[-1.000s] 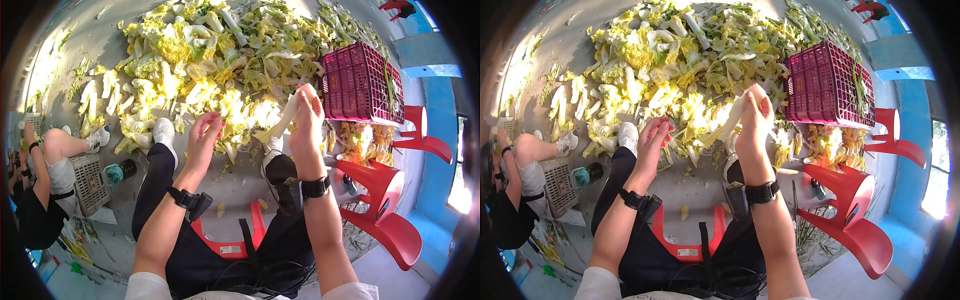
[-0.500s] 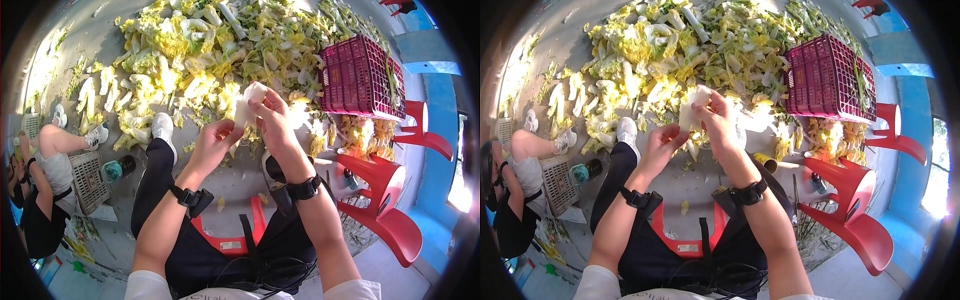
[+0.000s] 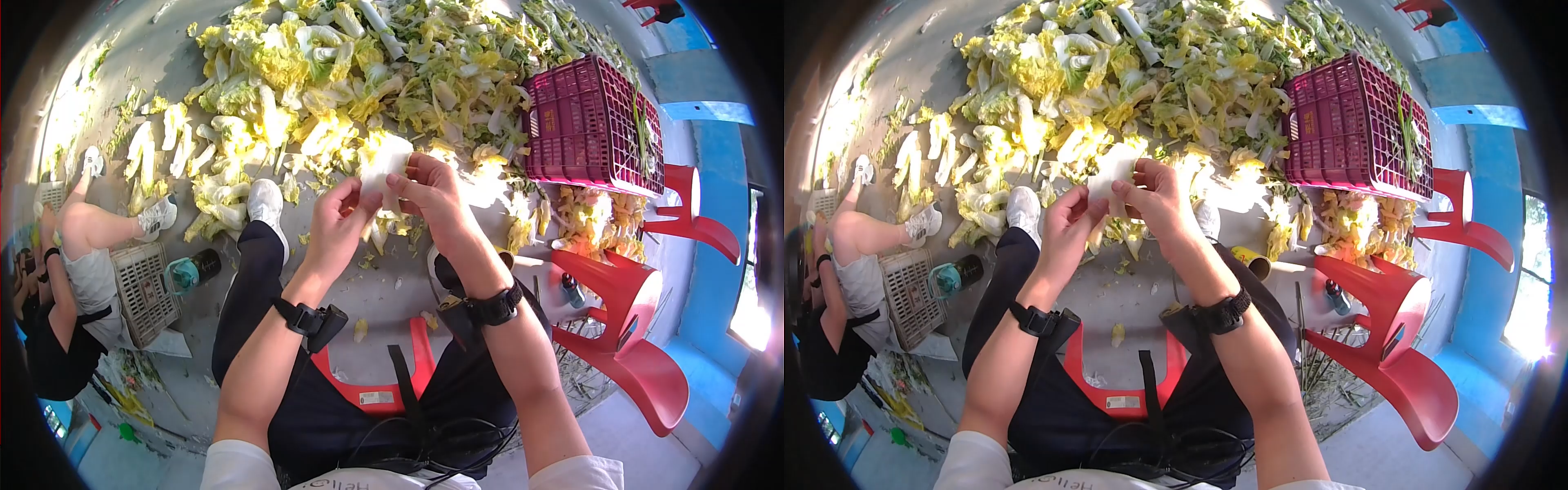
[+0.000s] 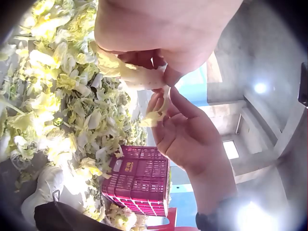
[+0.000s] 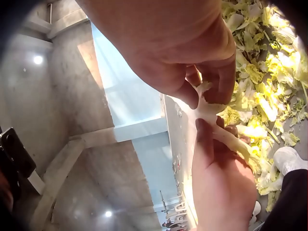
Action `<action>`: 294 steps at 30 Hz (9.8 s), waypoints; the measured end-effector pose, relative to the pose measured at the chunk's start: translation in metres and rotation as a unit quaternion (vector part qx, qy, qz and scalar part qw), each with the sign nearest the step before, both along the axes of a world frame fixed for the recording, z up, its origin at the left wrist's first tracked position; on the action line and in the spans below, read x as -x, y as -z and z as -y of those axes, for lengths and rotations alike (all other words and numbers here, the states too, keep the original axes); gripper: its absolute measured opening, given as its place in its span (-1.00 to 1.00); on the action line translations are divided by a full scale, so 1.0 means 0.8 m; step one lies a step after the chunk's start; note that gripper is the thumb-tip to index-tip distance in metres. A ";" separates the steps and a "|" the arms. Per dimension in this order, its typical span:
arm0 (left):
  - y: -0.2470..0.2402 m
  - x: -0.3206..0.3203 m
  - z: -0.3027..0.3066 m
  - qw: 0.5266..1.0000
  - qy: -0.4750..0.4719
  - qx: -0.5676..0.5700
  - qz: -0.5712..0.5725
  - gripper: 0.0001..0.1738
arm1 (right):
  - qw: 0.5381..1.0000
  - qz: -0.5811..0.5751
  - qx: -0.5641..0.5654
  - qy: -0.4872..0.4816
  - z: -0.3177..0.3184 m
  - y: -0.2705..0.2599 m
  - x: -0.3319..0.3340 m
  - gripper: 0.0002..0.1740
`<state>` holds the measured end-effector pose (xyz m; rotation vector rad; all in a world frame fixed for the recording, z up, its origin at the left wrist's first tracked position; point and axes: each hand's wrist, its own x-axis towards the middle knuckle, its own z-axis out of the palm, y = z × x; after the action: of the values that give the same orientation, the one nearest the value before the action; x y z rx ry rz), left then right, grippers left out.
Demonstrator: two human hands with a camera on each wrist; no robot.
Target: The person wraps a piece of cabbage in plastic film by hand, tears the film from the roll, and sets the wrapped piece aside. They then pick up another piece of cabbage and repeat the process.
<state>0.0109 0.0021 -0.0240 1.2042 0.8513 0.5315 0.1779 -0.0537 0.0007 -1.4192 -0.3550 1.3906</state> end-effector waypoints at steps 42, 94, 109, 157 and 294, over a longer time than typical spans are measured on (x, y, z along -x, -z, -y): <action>-0.008 0.002 -0.003 0.998 -0.009 0.059 0.033 -0.72 | 0.999 0.034 0.018 -0.019 0.000 0.006 0.008 -0.74; -0.017 -0.001 0.001 0.998 0.003 -0.063 -0.010 -0.66 | 0.999 -0.010 -0.052 0.010 0.002 -0.013 -0.002 -0.66; -0.006 0.002 -0.001 0.986 0.000 -0.143 -0.091 -0.76 | 0.996 0.026 -0.080 -0.034 0.003 0.001 0.007 -0.63; -0.011 0.002 -0.002 0.978 -0.057 0.187 0.072 -0.77 | 0.999 0.026 -0.004 -0.040 0.003 0.009 0.023 -0.82; -0.007 -0.001 0.007 0.983 -0.008 -0.181 -0.027 -0.48 | 0.921 -0.138 -0.054 0.359 0.037 0.039 -0.125 -0.49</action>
<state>0.0116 -0.0037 -0.0184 1.5501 0.8340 0.6897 0.2779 -0.0833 -0.0303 -1.0755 0.2584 0.9170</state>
